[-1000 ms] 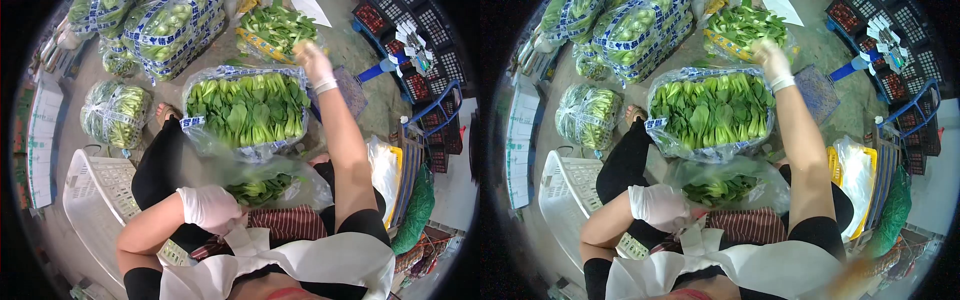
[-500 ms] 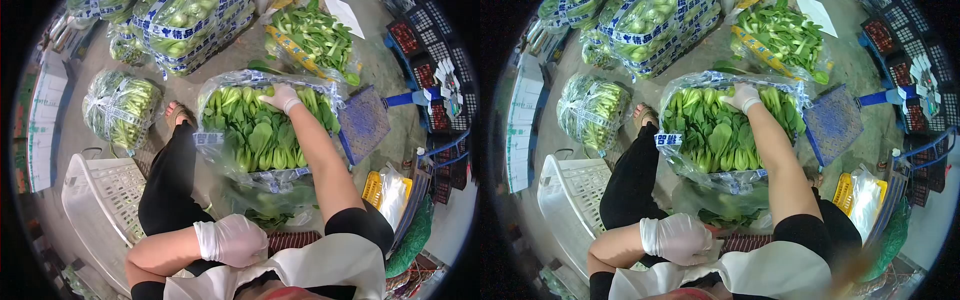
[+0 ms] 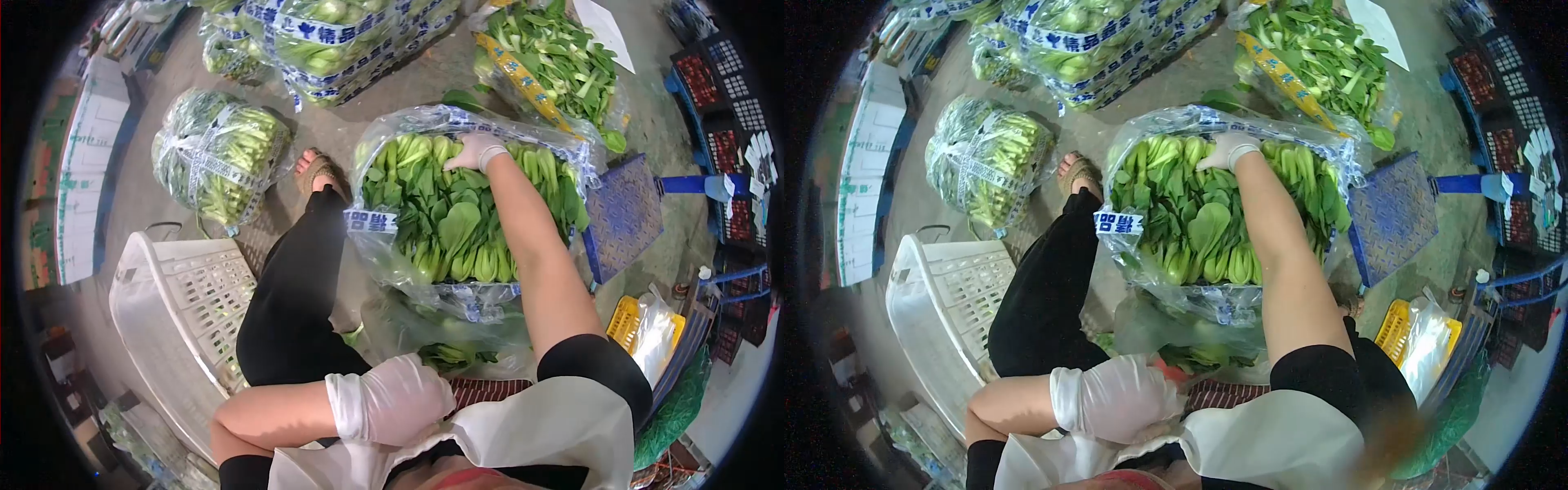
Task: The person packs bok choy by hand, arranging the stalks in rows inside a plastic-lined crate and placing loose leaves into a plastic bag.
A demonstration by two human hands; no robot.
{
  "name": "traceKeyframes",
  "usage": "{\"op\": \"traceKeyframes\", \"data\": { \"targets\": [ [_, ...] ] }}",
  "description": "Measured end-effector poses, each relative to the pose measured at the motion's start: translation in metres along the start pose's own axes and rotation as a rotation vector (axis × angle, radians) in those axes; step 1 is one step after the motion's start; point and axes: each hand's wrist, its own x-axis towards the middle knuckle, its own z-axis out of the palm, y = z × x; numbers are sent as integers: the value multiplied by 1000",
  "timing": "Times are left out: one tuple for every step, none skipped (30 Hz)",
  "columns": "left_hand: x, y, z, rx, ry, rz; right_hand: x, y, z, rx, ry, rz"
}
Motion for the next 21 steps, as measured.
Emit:
{"op": "traceKeyframes", "data": {
  "targets": [
    [1,-1,2,4,48,28,3,0,1,0,-16,8],
    [1,0,4,-3,64,36,4,1,3,-25,14,14],
    [1,0,5,-1,65,40,-1,-1,-2,-27,16,17],
    [1,1,5,2,90,44,-4,-3,-9,-31,-32,3],
    [0,0,5,3,114,45,-7,-6,-14,-33,-81,-14],
    [0,0,3,1,114,43,-3,-3,-14,-12,-75,-50],
    [0,2,-1,25,85,33,2,-2,-13,-10,-81,-54],
    [0,2,-3,50,56,24,7,-1,-11,-18,-102,-44],
    [0,0,-2,45,53,21,12,1,-7,-25,-123,-34],
    [0,-1,-2,53,81,24,15,5,3,28,-14,-60],
    [0,-2,-1,63,111,26,18,9,8,28,-19,-61],
    [1,-2,-2,63,114,23,19,9,6,62,-48,-75],
    [2,-3,-4,56,126,15,19,8,4,97,-77,-88],
    [2,-4,-5,52,138,9,14,10,5,123,-39,-95],
    [2,-6,-4,54,137,9,6,9,1,123,-38,-95],
    [3,-9,-2,76,149,27,-4,9,-4,171,-14,-87],
    [3,-10,-1,100,162,48,-14,10,-6,218,10,-76],
    [3,-11,0,101,163,57,-23,9,-3,237,79,-88],
    [2,-12,0,74,166,54,-33,10,-1,233,159,-88],
    [0,-13,-1,50,170,50,-44,9,0,228,241,-91],
    [1,-13,-3,47,138,33,-54,10,1,251,304,-53]
  ]
}}
